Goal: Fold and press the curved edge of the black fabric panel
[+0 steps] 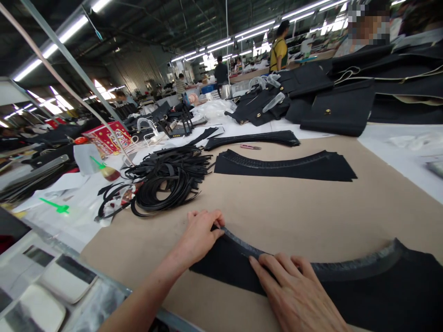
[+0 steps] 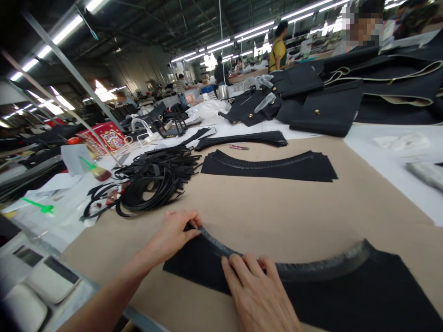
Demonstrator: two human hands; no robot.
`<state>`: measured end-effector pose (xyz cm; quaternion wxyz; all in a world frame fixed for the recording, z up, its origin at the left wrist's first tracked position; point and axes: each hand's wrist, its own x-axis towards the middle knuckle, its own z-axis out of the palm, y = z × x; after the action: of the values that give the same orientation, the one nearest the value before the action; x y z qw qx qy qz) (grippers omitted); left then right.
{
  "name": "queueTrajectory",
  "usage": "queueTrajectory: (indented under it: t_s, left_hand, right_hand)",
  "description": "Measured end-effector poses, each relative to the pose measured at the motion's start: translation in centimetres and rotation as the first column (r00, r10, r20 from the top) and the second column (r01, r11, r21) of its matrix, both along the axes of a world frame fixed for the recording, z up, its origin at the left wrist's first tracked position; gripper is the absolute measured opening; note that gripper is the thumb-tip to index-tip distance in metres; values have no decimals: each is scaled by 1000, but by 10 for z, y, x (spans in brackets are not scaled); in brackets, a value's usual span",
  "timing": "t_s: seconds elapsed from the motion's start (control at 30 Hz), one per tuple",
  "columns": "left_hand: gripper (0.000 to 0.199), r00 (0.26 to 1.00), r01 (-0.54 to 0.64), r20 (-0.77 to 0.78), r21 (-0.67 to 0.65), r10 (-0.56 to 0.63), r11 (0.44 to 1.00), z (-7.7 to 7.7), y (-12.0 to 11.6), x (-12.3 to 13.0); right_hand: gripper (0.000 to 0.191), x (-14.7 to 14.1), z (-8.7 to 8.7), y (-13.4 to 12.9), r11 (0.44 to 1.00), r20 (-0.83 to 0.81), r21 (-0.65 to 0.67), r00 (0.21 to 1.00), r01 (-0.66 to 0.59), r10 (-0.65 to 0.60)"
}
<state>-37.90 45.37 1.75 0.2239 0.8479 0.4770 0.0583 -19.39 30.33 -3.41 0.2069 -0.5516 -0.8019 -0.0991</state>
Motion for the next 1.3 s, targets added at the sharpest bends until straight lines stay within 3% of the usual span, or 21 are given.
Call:
queueTrajectory:
  t_s: [0.47, 0.77, 1.0, 1.13, 1.23, 1.3]
  left_hand:
    - [11, 1000, -14, 20, 31, 13, 999, -9, 2, 1]
    - [25, 998, -22, 57, 53, 19, 998, -9, 1, -4]
    - [35, 996, -63, 67, 140, 54, 988, -14, 2, -8]
    - [27, 987, -101, 146, 192, 73, 976, -16, -5, -14]
    - [19, 977, -65, 213, 241, 13, 968, -21, -13, -25]
    - [24, 975, 4, 213, 288, -68, 958, -27, -16, -35]
  right_hand:
    - [45, 0, -2, 4, 1000, -20, 19, 1000, -5, 5]
    - [51, -23, 18, 26, 999, 27, 47, 999, -21, 20]
    - [48, -49, 4, 48, 997, 36, -71, 999, -6, 9]
    - [44, -49, -1, 48, 998, 23, -66, 1000, -9, 11]
    - [46, -49, -3, 48, 999, 28, -38, 1000, -5, 6]
    - [49, -49, -4, 49, 1000, 29, -22, 1000, 3, -2]
